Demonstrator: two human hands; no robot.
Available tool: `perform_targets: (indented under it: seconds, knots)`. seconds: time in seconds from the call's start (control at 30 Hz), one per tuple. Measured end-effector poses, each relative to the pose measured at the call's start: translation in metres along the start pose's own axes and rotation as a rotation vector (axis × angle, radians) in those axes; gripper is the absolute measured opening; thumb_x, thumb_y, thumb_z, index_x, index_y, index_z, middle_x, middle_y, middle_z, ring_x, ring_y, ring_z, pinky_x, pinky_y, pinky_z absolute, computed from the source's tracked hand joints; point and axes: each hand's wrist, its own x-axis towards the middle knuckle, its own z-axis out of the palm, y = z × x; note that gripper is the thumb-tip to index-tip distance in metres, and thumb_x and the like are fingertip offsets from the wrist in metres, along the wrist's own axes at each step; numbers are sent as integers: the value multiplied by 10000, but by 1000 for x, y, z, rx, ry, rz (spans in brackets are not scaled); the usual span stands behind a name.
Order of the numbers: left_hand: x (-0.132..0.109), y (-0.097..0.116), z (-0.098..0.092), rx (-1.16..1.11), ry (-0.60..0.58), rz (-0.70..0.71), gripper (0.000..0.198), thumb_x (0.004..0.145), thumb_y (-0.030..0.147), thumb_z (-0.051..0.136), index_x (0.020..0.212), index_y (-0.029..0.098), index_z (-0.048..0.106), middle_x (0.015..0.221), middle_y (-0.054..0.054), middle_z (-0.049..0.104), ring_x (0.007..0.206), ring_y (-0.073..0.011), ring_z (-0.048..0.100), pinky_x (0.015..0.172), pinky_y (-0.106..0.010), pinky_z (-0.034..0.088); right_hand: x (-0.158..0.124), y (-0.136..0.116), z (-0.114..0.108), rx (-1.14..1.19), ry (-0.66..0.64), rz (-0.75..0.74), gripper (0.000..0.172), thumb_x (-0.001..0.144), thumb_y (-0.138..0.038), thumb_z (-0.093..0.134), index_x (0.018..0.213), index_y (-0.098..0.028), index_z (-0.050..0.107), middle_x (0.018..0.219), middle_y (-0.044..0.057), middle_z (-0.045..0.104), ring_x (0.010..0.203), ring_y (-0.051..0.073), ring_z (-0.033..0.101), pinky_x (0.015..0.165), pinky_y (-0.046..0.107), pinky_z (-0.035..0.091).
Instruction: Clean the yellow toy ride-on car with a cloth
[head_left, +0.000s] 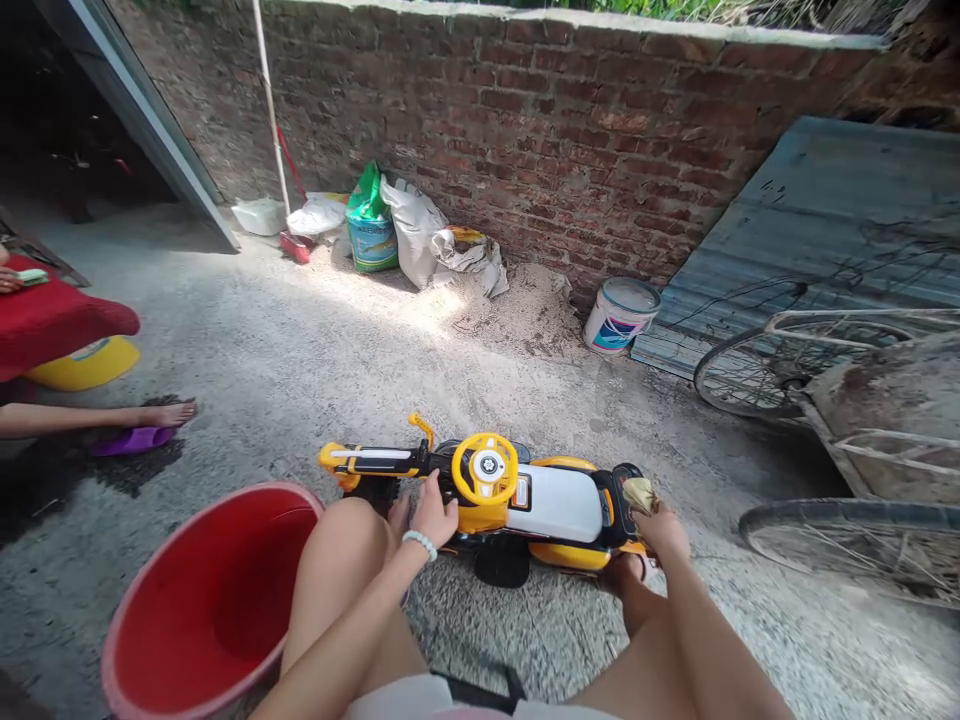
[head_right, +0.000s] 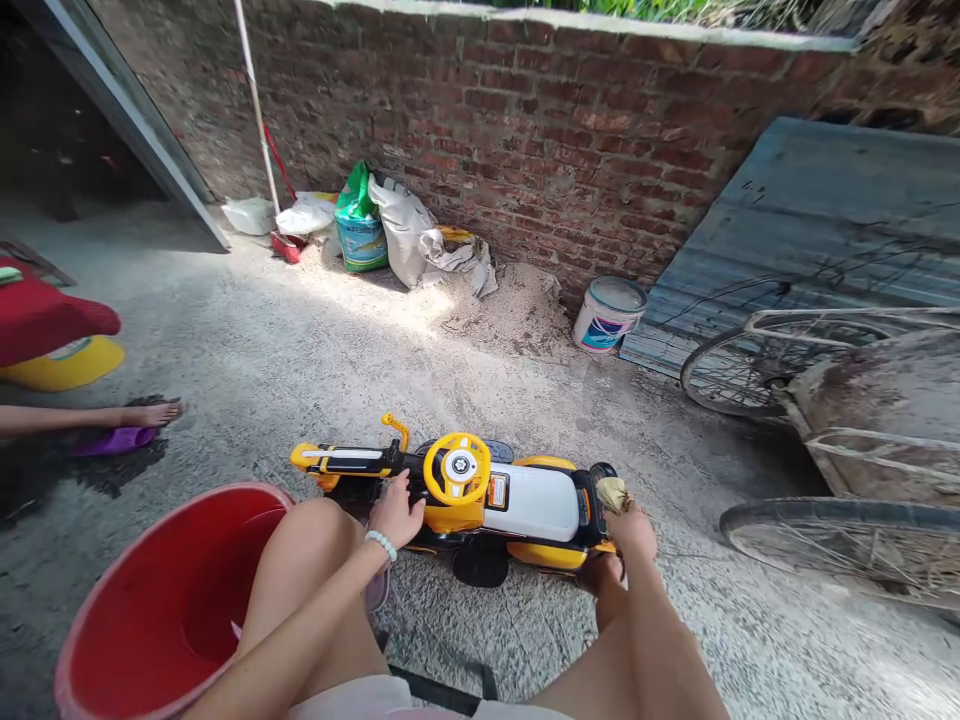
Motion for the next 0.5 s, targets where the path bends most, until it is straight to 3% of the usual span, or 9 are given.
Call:
perform_targets:
  seconds: [0.13, 0.27, 0.37, 0.5]
  knots:
    - [7, 15, 15, -442, -104, -237, 653, 849, 151, 783, 1447, 199, 525, 1345, -168, 702, 1243, -273, 698, 1120, -429, 528, -16, -8, 1, -35, -6, -3, 598, 919, -484, 592, 1398, -127, 601, 1266, 226, 744, 1155, 363, 737, 876, 413, 572]
    - [18, 20, 9, -712, -180, -465, 339, 924, 187, 738, 1235, 183, 603, 972, -100, 789, 1011, -253, 781, 963, -433, 615, -44, 3, 11, -70, -20, -9, 551, 907, -473, 586, 1332, -126, 633, 1220, 229, 758, 1135, 361, 750, 873, 409, 576]
    - [18, 17, 7, -754, -203, -488, 175, 962, 134, 662, 1119, 179, 599, 816, -59, 767, 870, -228, 791, 916, -436, 639, -64, 20, 17, -72, -24, -6, 506, 911, -496, 565, 1278, -156, 644, 1168, 221, 767, 1106, 374, 757, 863, 428, 582]
    - [17, 20, 8, -768, -164, -479, 146, 974, 79, 578, 1081, 177, 597, 730, -31, 730, 822, -220, 783, 892, -454, 656, -81, 29, 13, -101, -20, 6, 494, 920, -491, 555, 1263, -146, 639, 1179, 241, 755, 1109, 392, 746, 870, 453, 578]
